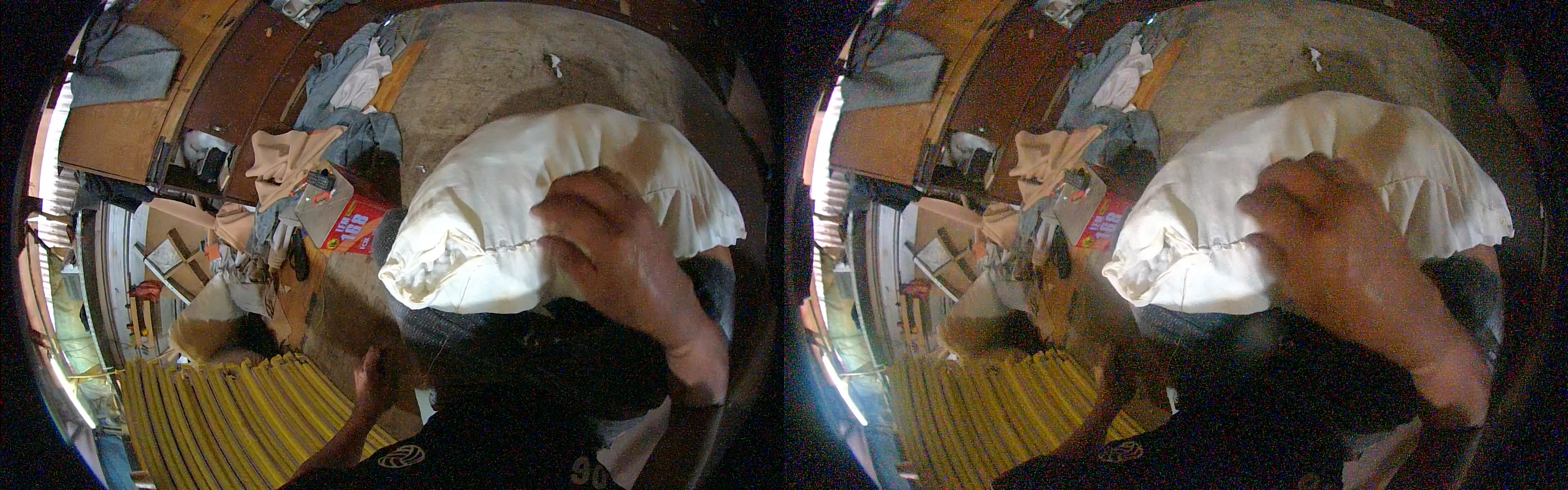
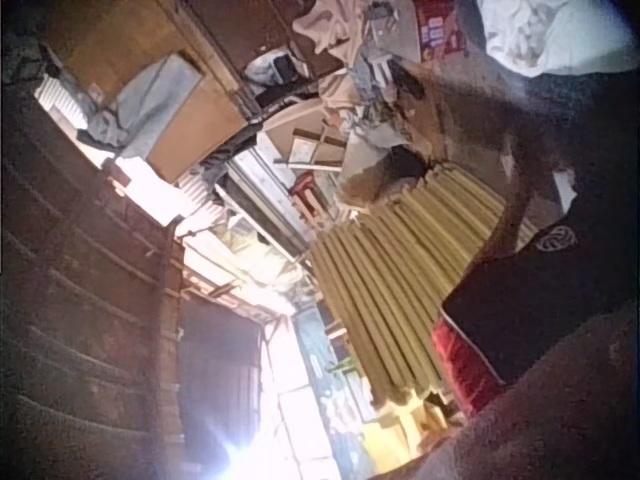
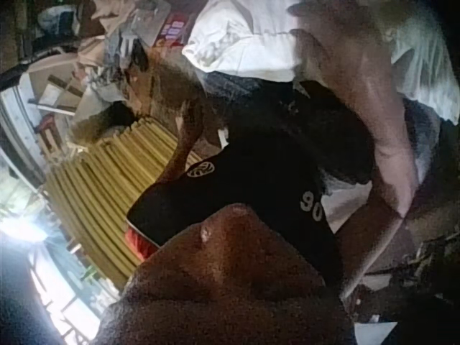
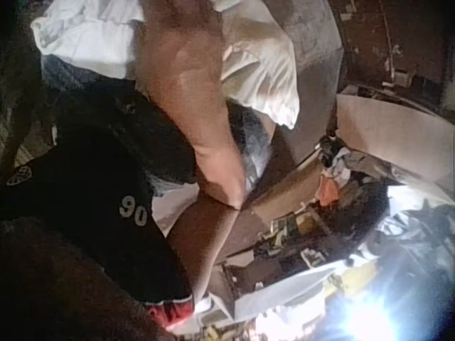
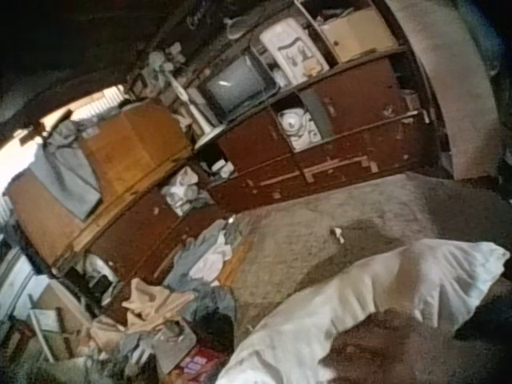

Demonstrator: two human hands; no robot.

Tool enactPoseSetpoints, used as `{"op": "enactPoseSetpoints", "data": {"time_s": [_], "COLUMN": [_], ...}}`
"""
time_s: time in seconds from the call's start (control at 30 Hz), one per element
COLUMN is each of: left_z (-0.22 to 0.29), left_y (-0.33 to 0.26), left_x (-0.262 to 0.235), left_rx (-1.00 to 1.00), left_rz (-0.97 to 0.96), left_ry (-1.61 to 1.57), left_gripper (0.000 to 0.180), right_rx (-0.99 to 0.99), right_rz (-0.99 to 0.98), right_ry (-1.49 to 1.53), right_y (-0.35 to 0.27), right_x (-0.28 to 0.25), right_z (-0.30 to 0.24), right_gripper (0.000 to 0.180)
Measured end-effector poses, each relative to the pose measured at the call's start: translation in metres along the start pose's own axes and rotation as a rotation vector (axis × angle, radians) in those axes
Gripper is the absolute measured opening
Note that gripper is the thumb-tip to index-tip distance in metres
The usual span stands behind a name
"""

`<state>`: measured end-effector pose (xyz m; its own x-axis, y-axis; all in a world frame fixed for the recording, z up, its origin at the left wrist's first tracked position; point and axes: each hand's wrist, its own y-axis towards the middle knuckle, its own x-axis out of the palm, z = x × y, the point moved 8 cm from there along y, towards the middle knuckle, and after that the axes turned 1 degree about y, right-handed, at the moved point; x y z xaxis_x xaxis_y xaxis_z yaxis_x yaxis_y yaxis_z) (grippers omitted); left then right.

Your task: The person hand-sews a white pillow using a needle and thread. They repeatedly insert the needle through the fabric and pull the thread to close a seam, working continuously on the same area.

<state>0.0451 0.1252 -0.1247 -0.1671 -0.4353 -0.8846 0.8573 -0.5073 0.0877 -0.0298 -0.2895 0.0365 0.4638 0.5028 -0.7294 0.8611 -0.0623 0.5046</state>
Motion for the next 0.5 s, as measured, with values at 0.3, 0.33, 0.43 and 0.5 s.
{"op": "enactPoseSetpoints", "data": {"time_s": [0.3,0.33,0.43,0.5], "left_z": [0.209,0.221,0.23,0.22], "left_y": [0.051,0.054,0.061,0.069], "left_x": [-0.014,-0.021,-0.024,-0.022], "left_rx": [0.625,0.76,0.753,0.5], "left_rz": [0.348,0.462,0.526,0.514], "left_ry": [-0.937,-0.798,-0.722,-0.765], "left_gripper": [0.049,0.051,0.054,0.048], "right_rx": [-0.213,-0.2,-0.166,-0.151], "right_rz": [-0.199,-0.175,-0.335,-0.324], "right_ry": [0.607,0.702,0.647,0.628], "right_y": [-0.027,-0.025,-0.026,-0.024], "right_x": [0.053,0.056,0.064,0.055], "right_z": [-0.07,-0.071,-0.073,-0.068], "right_gripper": [0.021,0.019,0.029,0.024]}}
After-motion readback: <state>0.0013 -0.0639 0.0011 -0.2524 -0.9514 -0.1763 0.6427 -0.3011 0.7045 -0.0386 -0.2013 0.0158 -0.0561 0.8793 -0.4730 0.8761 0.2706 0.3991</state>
